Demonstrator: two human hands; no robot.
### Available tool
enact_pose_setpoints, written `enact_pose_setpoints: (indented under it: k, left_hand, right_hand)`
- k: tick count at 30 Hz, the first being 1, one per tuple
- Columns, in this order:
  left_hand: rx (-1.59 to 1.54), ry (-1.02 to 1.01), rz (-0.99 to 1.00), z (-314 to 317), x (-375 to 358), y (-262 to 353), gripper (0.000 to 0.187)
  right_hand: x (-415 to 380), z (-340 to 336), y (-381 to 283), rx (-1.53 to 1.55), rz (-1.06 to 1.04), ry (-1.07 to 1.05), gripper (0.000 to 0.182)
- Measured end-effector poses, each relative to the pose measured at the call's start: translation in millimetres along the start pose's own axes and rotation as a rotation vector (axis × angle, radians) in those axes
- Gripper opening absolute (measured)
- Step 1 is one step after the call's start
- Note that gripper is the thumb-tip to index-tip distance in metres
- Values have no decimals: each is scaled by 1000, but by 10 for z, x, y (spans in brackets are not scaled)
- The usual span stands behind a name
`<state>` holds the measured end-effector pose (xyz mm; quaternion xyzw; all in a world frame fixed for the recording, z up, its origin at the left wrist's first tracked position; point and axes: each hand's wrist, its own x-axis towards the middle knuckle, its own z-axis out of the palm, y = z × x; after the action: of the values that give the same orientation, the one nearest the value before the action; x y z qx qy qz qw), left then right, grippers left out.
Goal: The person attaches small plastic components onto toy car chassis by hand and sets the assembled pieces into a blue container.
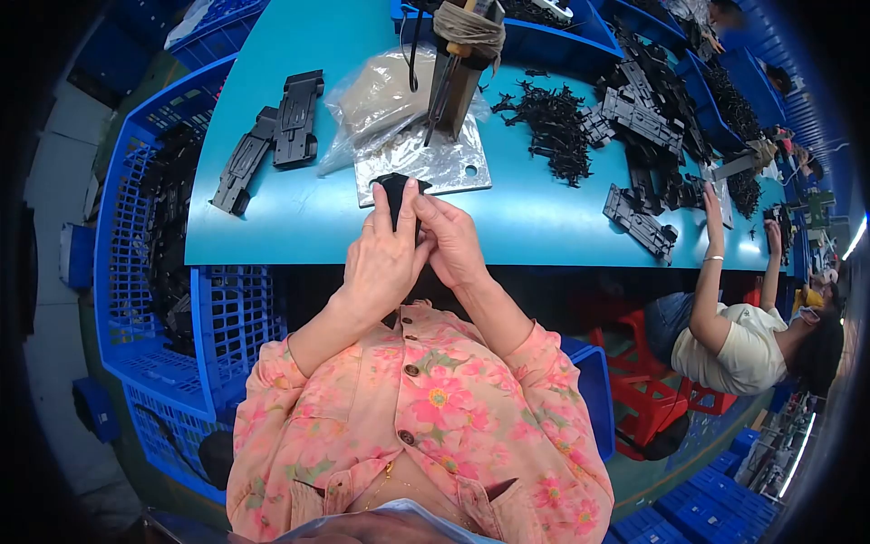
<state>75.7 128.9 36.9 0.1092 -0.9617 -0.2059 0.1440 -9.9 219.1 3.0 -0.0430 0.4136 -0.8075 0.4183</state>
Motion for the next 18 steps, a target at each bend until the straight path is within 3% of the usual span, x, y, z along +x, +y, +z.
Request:
enact_pose_setpoints:
  k: [5, 6, 7, 9, 11, 15, 16, 18]
  left_hand:
    - [-40, 50, 14, -77, 49, -28, 66]
    - [-142, 210, 63, -27, 97, -119, 54]
    - [-298, 236, 54, -35, 161, -186, 45]
    - [-422, 239, 21, 62, 257, -426, 41]
    - [-715, 202, -133, 139, 305, -477, 39]
    - [-1315, -19, -554, 155, 409, -554, 37]
    - [-1377, -189, -620, 177, 430, -667, 32]
    - [-1471, -340, -649, 154, 456, -714, 29]
  right_hand:
    - [39, -105, -17, 89, -52, 38, 24]
    - [52, -103, -41, 126, -47, 43, 25]
    - [66, -89, -66, 165, -40, 48, 26]
    - [82, -127, -78, 158, -24, 97, 27]
    - [69, -108, -106, 174, 4, 101, 29]
    - [81, -157, -147, 165, 10, 85, 33]
    - [79, -172, -150, 163, 20, 89, 34]
    - [91, -190, -169, 155, 39, 92, 35]
